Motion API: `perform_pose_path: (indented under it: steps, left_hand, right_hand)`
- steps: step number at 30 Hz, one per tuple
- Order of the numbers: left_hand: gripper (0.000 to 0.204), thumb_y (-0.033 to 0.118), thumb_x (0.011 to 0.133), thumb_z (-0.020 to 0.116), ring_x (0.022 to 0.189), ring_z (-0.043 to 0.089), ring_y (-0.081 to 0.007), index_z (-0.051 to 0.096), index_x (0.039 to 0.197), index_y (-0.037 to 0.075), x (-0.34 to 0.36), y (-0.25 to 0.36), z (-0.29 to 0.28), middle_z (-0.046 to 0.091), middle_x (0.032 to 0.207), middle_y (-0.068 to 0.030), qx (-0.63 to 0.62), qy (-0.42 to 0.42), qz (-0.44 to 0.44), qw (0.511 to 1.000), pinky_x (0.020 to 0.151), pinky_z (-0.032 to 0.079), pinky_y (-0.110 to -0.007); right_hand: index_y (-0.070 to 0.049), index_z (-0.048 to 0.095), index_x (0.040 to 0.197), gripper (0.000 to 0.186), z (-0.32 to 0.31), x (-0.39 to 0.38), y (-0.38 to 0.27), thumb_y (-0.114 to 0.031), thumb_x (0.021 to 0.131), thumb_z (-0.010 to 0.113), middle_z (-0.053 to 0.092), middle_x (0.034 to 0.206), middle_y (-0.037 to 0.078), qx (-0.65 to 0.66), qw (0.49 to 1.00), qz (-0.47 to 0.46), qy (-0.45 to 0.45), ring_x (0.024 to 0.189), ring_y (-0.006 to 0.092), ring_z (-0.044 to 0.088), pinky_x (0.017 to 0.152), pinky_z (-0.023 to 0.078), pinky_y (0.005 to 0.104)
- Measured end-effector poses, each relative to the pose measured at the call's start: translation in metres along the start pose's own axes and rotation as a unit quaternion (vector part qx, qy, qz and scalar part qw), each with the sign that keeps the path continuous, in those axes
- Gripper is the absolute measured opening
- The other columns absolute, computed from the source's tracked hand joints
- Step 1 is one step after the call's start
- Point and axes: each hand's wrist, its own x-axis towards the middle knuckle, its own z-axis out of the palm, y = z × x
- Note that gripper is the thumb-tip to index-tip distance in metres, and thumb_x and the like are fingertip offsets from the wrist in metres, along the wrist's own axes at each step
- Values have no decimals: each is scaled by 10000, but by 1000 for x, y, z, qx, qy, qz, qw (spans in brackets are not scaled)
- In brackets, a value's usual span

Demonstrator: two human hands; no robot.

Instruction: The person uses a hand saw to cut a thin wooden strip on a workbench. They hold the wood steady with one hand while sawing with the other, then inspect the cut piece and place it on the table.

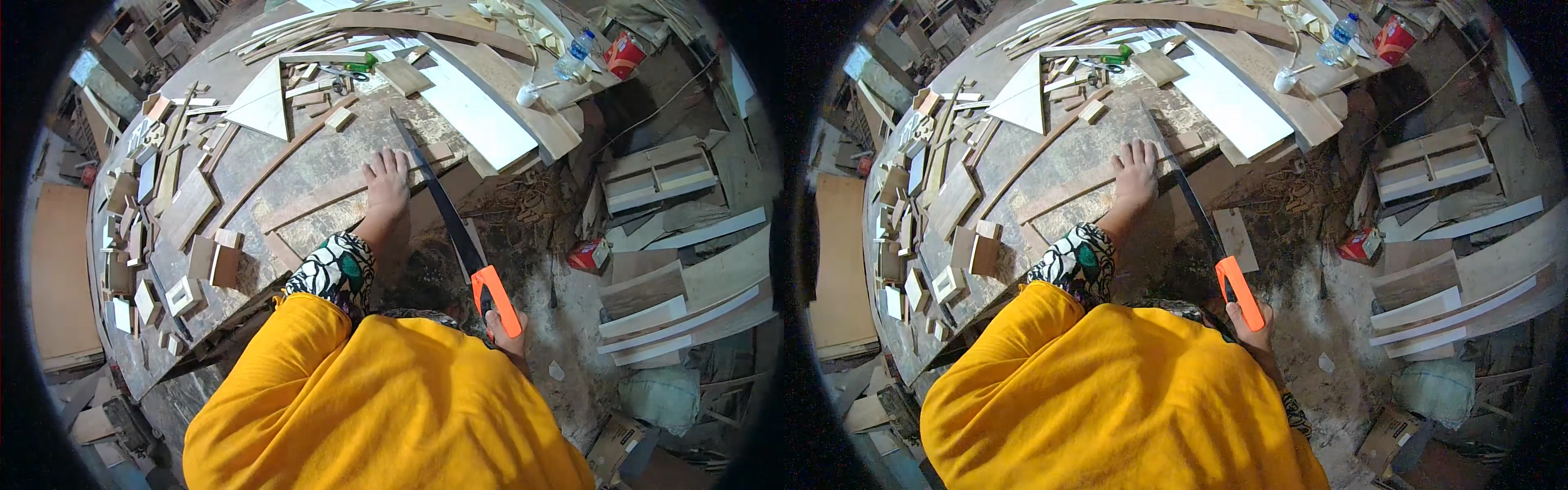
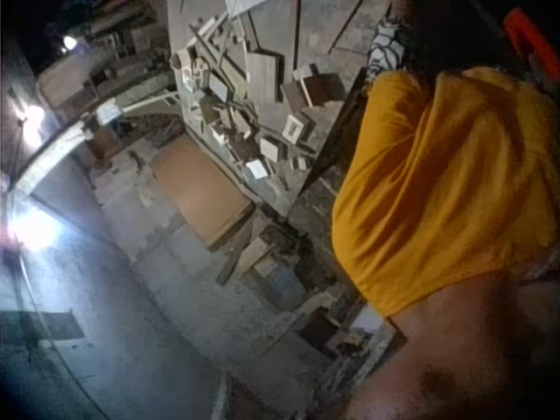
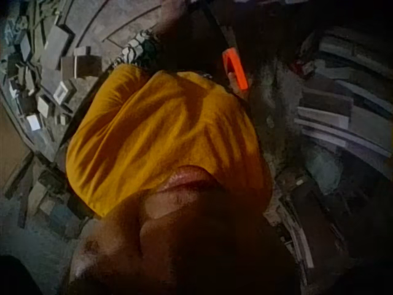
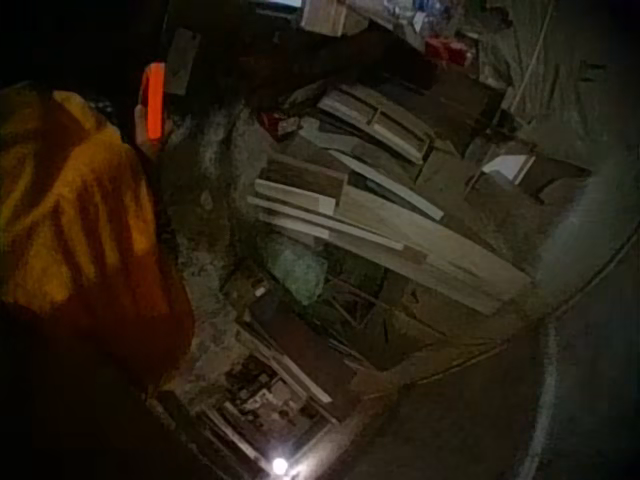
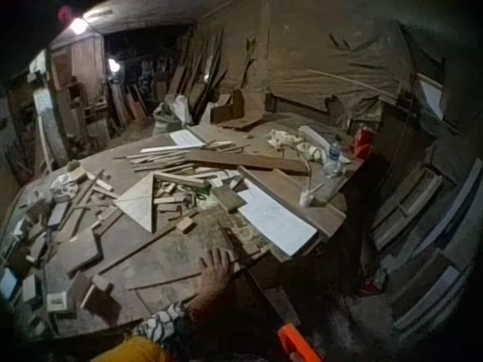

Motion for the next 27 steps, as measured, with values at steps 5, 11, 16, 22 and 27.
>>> perform_pose_path:
  steps: [5, 11, 16, 22, 27]
  left_hand:
    - [458, 167, 853, 465, 1235, 400, -389, 424, 1295, 51, 2, 0, -13, 439, 1332, -179, -20, -21, -4, 1000, 960, 335, -597]
    - [593, 140, 803, 519, 1279, 333, -426, 334, 1353, 20, 0, -2, -9, 358, 1389, -212, -47, -63, -2, 997, 1006, 291, -603]
    - [590, 148, 816, 509, 1278, 328, -429, 324, 1361, 21, 1, -1, -12, 341, 1398, -220, -48, -74, -5, 996, 1003, 287, -606]
    - [463, 191, 858, 475, 1249, 375, -425, 410, 1286, 27, 0, -3, -13, 420, 1331, -212, -32, -34, 6, 999, 971, 323, -599]
    - [475, 214, 852, 496, 1243, 380, -413, 411, 1278, 22, 4, 4, -17, 419, 1328, -211, -43, -25, 0, 999, 967, 324, -604]
  right_hand:
    - [-60, 491, 679, 381, -1, -2, 19, -351, 874, 641, 372, 519, 20, -6, 1000, -19, -4, 435, 163, 375, 426, 296, 333]
    - [-61, 453, 638, 383, 5, 1, -7, -289, 869, 656, 353, 494, 3, 38, 998, 40, -18, 420, 140, 340, 424, 285, 320]
    - [-21, 536, 709, 312, 12, 0, -24, -242, 807, 733, 462, 589, 27, -10, 999, 36, -22, 509, 135, 428, 468, 359, 314]
    - [-23, 562, 736, 352, 18, -5, -6, -329, 818, 715, 499, 573, 57, -86, 996, -13, -9, 480, 188, 443, 472, 385, 339]
    - [-52, 561, 809, 175, 23, -18, 91, -176, 845, 678, 522, 609, 17, 270, 963, -4, 15, 479, 117, 468, 442, 379, 302]
